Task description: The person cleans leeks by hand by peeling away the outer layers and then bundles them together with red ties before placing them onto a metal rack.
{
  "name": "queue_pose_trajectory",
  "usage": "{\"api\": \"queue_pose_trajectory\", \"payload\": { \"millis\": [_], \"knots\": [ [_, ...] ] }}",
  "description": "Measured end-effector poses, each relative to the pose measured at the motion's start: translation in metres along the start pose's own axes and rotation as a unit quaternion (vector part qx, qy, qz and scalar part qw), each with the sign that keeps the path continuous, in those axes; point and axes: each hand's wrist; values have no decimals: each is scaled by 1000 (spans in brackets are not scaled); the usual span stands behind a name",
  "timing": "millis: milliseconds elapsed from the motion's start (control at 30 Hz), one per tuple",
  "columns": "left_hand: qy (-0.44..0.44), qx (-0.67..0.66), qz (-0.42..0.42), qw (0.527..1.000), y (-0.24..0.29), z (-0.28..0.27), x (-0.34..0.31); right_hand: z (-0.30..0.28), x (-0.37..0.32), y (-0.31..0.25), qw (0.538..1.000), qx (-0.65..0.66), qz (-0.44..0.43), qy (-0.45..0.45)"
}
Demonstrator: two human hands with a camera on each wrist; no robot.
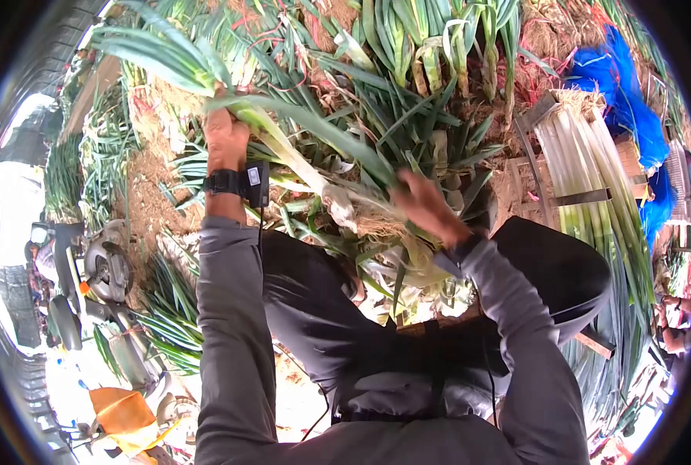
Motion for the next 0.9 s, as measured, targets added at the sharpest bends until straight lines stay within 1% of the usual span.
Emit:
{"api": "queue_pose_trajectory", "payload": {
  "millis": [33, 67, 100, 133, 167, 200, 233, 267, 300, 333, 367, 400, 433, 467, 500, 600, 633, 733, 767, 800, 867, 900],
  "knots": [
    [29, -9, 48, 998, 4, 1, -4, 19, -30, 34, 982, -185, 24, 3],
    [57, -18, 97, 993, 8, 3, -9, 31, -62, 83, 949, -301, -1, -90],
    [52, -24, 108, 993, 12, 2, -10, 35, -82, 97, 924, -346, 47, -154],
    [47, -28, 116, 992, 16, 0, -9, 30, -86, 88, 913, -360, 85, -171],
    [44, -34, 124, 991, 17, -4, -10, 24, -85, 79, 915, -368, 75, -149],
    [71, -34, 95, 992, 14, -1, -18, 15, -73, 56, 925, -363, 28, -103],
    [94, -37, 68, 993, 9, 11, -27, 2, -60, 19, 904, -405, -137, -14],
    [110, -42, 46, 992, 9, 25, -30, -8, -30, 1, 933, -326, -151, -4],
    [40, -44, 23, 998, 3, 26, -27, -17, 0, -17, 955, -246, -164, 6],
    [23, -58, 39, 997, -7, 34, -28, -22, 25, -42, 982, -117, -150, 21],
    [-34, -58, 47, 997, -13, 44, -33, -26, 48, -69, 990, 15, -133, 37],
    [-89, -57, 54, 993, -18, 53, -39, -34, 65, -102, 991, 104, -87, 6],
    [-110, -52, 49, 991, -22, 63, -48, -42, 76, -141, 992, 96, -77, -11],
    [-131, -47, 42, 989, -24, 75, -58, -39, 91, -144, 982, 148, -120, -3],
    [-151, -43, 38, 987, -27, 84, -65, -34, 103, -148, 977, 174, -124, 14],
    [-197, -54, 5, 979, -34, 94, -71, -27, 131, -133, 960, 185, -208, -2],
    [-213, -54, 7, 976, -33, 97, -75, -27, 122, -142, 961, 167, -217, 37],
    [-210, -34, 16, 977, -32, 106, -83, -30, 72, -173, 969, 84, -233, 29],
    [-173, -17, -2, 985, -28, 103, -82, -26, 65, -163, 943, 70, -324, 37],
    [-171, 0, 5, 985, -26, 98, -78, -17, 64, -156, 914, 128, -378, 68],
    [-183, 11, -5, 983, -23, 93, -71, -18, 68, -142, 914, 167, -364, 66],
    [-169, -9, 4, 986, -26, 94, -66, -25, 67, -145, 926, 231, -294, 52]
  ]
}}
Point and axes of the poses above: each hand's wrist, its own x-axis towards the middle knuckle, its own z-axis out of the palm, y = z × x, and after that the axes turned 13 degrees about -z, right-handed
